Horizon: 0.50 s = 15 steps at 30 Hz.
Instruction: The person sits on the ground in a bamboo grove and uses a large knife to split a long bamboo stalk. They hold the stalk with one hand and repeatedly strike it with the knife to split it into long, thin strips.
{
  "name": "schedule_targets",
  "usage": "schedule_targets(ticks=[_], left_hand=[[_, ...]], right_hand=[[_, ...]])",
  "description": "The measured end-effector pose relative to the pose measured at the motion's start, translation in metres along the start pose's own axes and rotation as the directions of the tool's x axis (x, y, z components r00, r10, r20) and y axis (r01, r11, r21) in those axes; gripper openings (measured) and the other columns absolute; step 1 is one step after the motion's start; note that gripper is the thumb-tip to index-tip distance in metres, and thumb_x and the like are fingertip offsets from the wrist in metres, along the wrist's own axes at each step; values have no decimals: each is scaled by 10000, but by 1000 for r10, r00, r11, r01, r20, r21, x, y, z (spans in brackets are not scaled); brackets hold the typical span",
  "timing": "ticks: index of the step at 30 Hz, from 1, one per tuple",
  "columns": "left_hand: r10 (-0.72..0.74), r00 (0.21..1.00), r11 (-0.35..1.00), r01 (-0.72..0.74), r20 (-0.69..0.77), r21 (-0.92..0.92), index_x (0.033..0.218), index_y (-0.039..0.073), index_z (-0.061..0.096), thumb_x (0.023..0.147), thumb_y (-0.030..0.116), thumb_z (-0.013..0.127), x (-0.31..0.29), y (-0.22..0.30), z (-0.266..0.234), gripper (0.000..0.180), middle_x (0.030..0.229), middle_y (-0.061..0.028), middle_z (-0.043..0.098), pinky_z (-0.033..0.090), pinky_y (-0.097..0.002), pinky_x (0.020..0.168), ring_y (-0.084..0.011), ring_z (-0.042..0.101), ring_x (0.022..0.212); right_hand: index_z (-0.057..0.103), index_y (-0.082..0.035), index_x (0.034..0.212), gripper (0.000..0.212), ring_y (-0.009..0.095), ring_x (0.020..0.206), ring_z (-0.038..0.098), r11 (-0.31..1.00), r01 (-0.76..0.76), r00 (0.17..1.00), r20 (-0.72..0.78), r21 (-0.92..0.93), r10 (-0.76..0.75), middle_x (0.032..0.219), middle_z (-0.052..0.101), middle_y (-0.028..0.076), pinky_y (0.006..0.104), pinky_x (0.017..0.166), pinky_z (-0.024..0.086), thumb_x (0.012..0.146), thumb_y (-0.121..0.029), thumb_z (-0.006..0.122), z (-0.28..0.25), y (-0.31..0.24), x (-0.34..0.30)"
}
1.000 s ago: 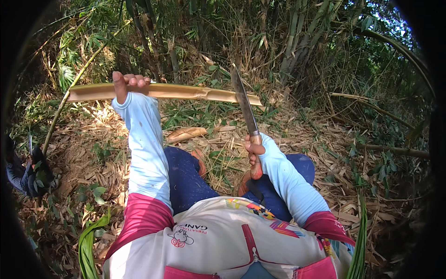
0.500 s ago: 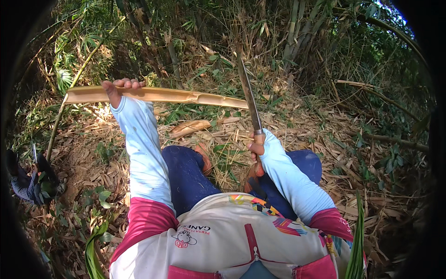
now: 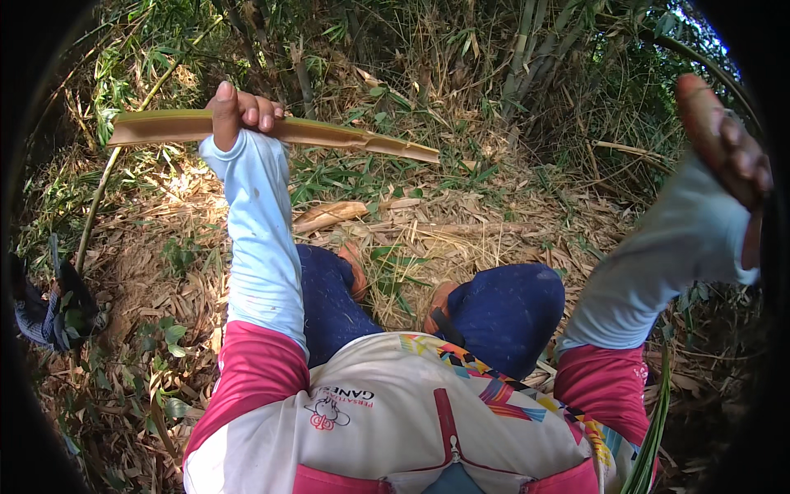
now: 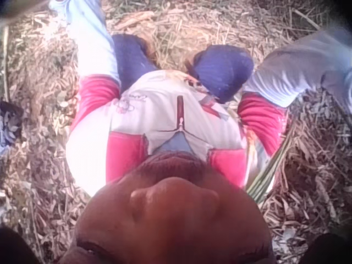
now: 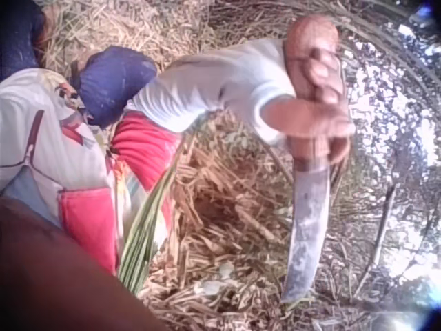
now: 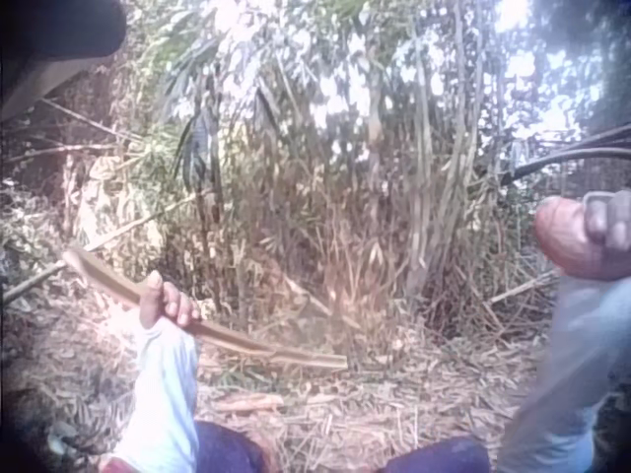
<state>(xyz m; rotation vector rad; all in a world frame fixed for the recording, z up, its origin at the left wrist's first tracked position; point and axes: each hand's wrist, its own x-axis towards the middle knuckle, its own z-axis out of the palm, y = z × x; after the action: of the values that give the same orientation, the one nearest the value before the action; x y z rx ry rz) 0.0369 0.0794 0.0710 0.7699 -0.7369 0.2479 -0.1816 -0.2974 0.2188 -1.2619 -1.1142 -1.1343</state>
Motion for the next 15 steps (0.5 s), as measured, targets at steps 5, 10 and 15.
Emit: schedule_targets(ticks=[5, 10, 15], left_hand=[[33, 967, 993, -4, -253, 115, 598, 104, 480, 934, 249, 640, -10, -3, 71, 398, 523, -29, 473, 501, -401, 577, -184, 509, 473], [60, 973, 994, -78, -225, -72, 651, 114, 505, 953, 293, 590, -26, 20, 0, 361, 548, -13, 492, 486, -368, 574, -167, 498, 474], [35, 956, 994, -63, -291, -89, 662, 152, 504, 1004, 354, 502, -35, 35, -25, 398, 559, 11, 508, 474, -400, 658, -157, 499, 529]], right_hand=[[582, -56, 1032, 333, 289, 875, 610, -307, -556, -120, -291, -772, 949, 928, 620, 160, 372, 812, 501, 785, -207, 748, 57, 90, -305], [521, -78, 1102, 356, 138, 546, 513, -156, -987, -158, -71, 32, 985, 706, 504, 23, 327, 494, 440, 783, -39, 675, 63, 70, -266], [468, -73, 1161, 443, 162, 523, 491, 36, -857, -74, -192, 515, 979, 700, 482, 50, 342, 481, 447, 784, -30, 698, 49, 41, -247]])
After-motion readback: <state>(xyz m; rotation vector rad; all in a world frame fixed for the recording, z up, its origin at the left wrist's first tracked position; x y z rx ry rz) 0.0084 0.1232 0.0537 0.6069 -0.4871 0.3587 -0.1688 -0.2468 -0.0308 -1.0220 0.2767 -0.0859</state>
